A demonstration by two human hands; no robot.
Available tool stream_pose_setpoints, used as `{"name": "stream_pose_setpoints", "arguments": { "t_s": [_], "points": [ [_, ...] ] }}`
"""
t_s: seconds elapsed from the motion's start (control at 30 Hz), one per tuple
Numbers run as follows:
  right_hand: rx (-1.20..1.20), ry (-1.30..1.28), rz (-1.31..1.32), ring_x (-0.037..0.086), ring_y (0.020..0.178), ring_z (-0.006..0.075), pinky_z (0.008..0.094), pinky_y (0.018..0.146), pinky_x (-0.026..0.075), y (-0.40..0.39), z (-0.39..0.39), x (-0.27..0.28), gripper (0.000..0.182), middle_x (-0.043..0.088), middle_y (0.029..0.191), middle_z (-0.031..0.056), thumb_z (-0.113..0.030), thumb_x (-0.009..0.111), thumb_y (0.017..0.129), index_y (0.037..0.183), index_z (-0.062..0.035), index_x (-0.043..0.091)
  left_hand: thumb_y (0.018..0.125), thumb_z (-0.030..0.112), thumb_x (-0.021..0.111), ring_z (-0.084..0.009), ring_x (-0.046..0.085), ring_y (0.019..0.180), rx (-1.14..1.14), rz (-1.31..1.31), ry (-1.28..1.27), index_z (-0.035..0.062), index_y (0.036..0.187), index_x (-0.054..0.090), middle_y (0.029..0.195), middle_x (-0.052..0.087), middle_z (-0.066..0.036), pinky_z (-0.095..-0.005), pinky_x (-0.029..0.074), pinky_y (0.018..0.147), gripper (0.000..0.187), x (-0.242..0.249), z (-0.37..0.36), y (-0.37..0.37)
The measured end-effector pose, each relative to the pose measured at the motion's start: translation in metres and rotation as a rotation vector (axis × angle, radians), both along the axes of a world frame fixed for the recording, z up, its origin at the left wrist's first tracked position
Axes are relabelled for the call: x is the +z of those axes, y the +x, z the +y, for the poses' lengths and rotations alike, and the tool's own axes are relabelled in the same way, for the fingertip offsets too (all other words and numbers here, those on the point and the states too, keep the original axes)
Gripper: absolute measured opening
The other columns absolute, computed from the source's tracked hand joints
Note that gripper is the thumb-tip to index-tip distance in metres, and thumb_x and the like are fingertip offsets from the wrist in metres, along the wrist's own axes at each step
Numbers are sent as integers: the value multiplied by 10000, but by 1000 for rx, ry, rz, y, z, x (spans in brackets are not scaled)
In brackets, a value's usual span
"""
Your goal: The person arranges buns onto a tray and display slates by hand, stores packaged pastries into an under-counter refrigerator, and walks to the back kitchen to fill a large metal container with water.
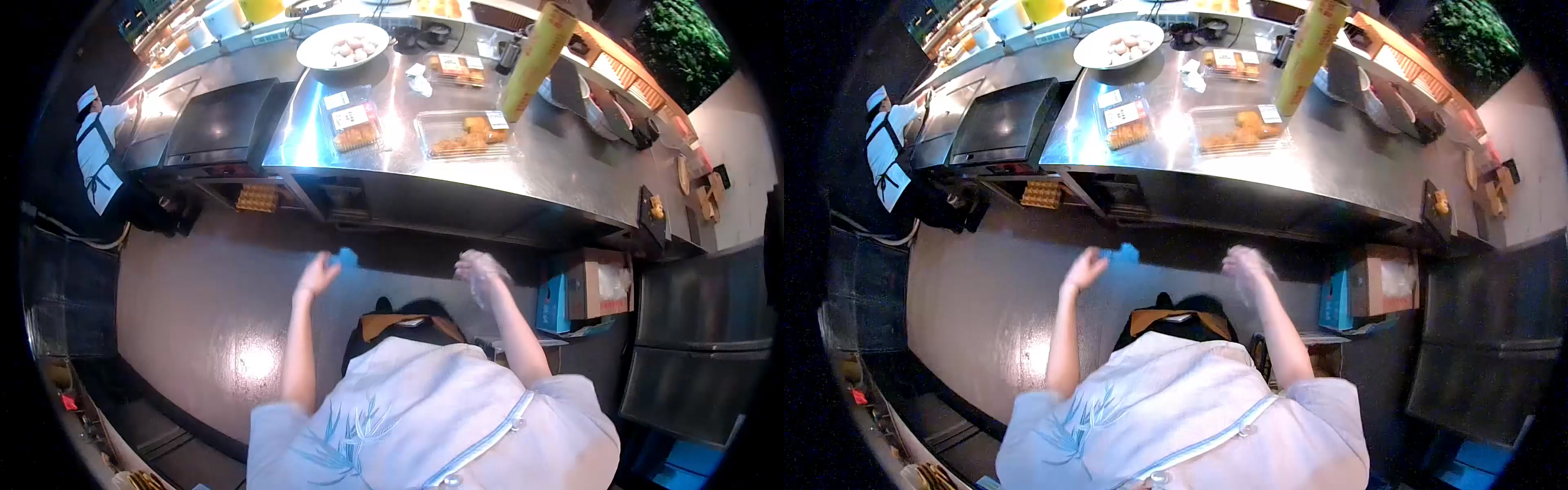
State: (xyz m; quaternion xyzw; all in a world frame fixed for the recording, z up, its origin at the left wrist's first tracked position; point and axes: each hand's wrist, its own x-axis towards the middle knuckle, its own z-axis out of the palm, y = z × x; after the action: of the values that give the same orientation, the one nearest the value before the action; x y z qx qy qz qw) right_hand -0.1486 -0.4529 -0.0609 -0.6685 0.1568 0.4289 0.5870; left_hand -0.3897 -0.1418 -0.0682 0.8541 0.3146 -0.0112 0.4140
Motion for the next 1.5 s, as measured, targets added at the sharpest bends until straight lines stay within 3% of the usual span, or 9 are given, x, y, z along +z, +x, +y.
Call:
{"name": "stream_pose_setpoints", "arguments": {
  "t_s": [0.1, 0.37, 0.57, 0.73, 0.83, 0.93, 1.03, 1.23, 1.5],
  "points": [
    [-165, 190, -83, 546, 616, 172, 278, 546, 462, 42, 13, 33, 117, 563, 727, 90, -162, 579, 761, 817, -77, 521, 801, 249, 562, -128, 548, 646, 158, -279, -186, -28, 1091, 444, 757, 546, -40, -234, 418, 505, 418, -2, 83, 105],
    [-375, -88, -141, 434, 474, 103, 212, 426, 370, 179, 39, 25, 136, 494, 626, 36, -171, 558, 767, 814, -52, 512, 759, 486, 536, -86, 430, 526, 647, -209, -187, 3, 844, 582, 646, 512, -9, -221, 343, 451, 492, -41, 232, 247],
    [-114, 246, -848, 430, 513, 67, 204, 438, 364, 290, 111, 45, 335, 482, 626, -1, -344, 550, 791, 830, -11, 554, 636, 374, 715, -79, 435, 522, 684, -119, -406, 13, 634, 571, 602, 516, -13, -233, 335, 465, 389, -25, 224, 266],
    [-308, 674, 227, 501, 742, 186, 326, 699, 434, 388, 233, 38, 257, 489, 941, 98, -184, 557, 791, 955, -9, 465, 632, 380, 724, -93, 464, 583, 663, -85, -448, -26, 774, 550, 656, 532, -28, -232, 377, 521, 464, -38, 233, 249],
    [5, 347, -460, 494, 727, 187, 319, 697, 424, 432, 281, -8, 314, 505, 906, 89, -248, 563, 791, 955, 5, 477, 638, 326, 722, -183, 509, 699, 698, 18, 26, -43, 943, 482, 766, 537, -87, -278, 422, 654, 535, -7, 209, 262],
    [-383, 276, -187, 514, 787, 192, 315, 727, 414, 483, 325, -76, 393, 540, 943, 102, -287, 573, 772, 1012, 17, 506, 628, 206, 693, -334, 482, 860, 380, -201, 875, -1, 1032, 451, 890, 506, -163, -374, 373, 822, 515, 55, 166, 304],
    [-368, -122, -209, 518, 892, 198, 314, 766, 406, 469, 324, -26, 461, 555, 1017, 115, -305, 584, 745, 1067, 18, 515, 659, 246, 694, -230, 527, 826, 417, -193, -52, -28, 972, 495, 905, 534, -151, -330, 427, 716, 461, 68, 109, 348],
    [-302, -156, -342, 513, 944, 192, 290, 769, 414, 453, 295, 26, 434, 534, 1078, 120, -286, 579, 757, 1052, 27, 524, 655, 288, 723, -165, 545, 721, 78, 104, -429, -32, 906, 480, 834, 550, -103, -273, 460, 658, 473, -14, 24, 372],
    [-560, 709, 44, 534, 855, 186, 318, 700, 493, 339, 230, 78, 329, 537, 938, 121, -219, 573, 774, 1012, -23, 457, 697, 63, 670, -170, 562, 741, 356, -92, -1177, 46, 825, 463, 852, 556, -74, -273, 467, 657, 243, 14, 29, 385]
  ]
}}
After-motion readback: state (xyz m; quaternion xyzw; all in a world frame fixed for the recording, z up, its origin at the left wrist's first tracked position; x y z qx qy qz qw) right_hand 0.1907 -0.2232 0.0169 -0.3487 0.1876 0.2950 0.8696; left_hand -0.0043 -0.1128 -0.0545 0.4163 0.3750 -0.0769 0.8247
